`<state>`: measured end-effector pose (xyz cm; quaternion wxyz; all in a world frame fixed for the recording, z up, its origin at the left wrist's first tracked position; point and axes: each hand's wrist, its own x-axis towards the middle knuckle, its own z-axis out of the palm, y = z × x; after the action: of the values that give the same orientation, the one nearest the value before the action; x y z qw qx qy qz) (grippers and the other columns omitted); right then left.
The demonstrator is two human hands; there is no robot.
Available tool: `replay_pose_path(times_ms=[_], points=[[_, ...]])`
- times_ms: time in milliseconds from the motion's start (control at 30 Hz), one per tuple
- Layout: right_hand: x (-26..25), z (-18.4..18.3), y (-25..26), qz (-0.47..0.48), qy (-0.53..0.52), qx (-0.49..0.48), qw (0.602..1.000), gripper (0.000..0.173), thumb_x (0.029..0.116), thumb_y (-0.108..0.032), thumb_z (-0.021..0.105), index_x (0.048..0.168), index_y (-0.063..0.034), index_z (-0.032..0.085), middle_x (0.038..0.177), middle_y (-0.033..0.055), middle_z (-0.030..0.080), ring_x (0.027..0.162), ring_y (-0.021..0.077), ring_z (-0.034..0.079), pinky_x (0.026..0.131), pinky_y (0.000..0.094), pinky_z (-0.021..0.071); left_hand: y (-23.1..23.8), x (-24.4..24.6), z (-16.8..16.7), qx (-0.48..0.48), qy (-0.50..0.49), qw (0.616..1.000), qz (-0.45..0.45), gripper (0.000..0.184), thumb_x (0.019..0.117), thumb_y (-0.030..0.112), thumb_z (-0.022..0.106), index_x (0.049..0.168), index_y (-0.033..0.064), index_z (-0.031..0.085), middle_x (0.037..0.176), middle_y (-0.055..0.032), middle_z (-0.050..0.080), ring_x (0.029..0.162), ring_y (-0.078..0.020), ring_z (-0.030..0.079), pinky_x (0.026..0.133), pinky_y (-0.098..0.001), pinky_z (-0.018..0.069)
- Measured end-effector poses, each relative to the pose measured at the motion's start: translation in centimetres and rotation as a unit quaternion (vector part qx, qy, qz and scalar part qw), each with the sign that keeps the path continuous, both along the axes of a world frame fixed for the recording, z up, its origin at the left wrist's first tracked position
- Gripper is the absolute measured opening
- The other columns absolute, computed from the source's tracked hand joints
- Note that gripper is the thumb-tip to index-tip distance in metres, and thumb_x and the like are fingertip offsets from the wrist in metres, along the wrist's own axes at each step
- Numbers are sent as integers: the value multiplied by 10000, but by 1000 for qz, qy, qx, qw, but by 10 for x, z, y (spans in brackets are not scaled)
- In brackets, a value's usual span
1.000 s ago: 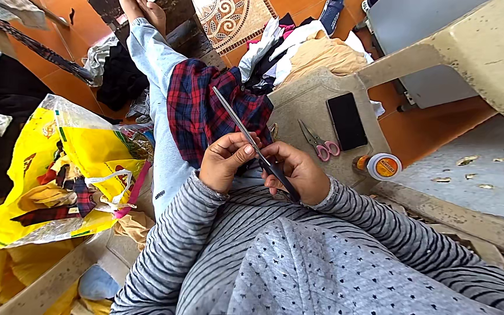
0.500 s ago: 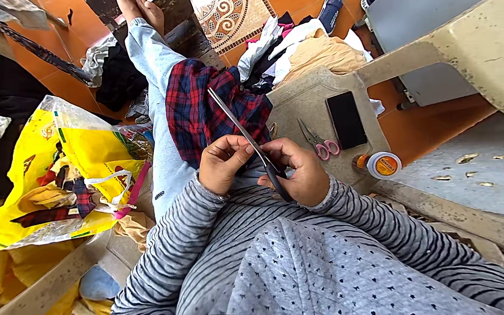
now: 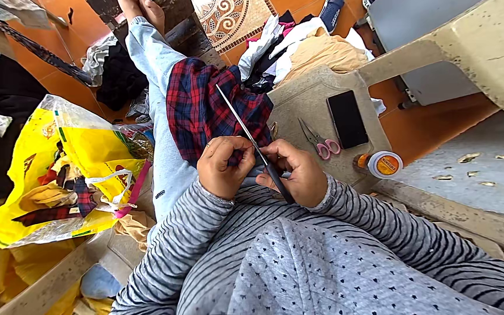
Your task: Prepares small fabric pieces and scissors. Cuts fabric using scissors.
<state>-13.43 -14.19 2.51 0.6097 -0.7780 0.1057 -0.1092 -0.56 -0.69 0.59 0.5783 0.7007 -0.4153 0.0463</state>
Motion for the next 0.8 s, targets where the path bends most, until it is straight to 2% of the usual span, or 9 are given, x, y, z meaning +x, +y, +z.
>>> replay_pose_path(times_ms=[200,433,533,800], points=[[-1,-1,0,-4,-4,-20,1000,402,916,-354,753,1091,-18,618,851,-16,680,691,-23,626,624,155,550,-1,-1,0,7,24,1000,-9,51,824,30,730,864,3,715,860,-87,730,866,-138,706,816,-275,580],[-1,-2,0,-3,15,-36,999,431,908,-396,752,1097,-34,611,831,-34,659,685,-42,605,626,139,532,-1,0,-2,14,49,998,-29,64,842,30,720,895,-6,717,868,-80,722,879,-122,701,840,-267,581],[1,-1,0,-6,12,-59,998,447,904,-391,752,1103,-14,618,854,-4,666,711,-25,621,646,150,546,-1,0,-4,7,56,998,-31,60,846,29,713,894,-6,710,865,-76,716,873,-112,693,823,-251,575],[2,2,3,-33,10,-171,985,490,884,-454,743,1093,-17,667,926,63,676,762,55,630,655,218,551,0,2,-10,-40,59,997,-39,56,862,49,718,874,17,673,885,-70,724,932,-152,721,959,-367,579]])
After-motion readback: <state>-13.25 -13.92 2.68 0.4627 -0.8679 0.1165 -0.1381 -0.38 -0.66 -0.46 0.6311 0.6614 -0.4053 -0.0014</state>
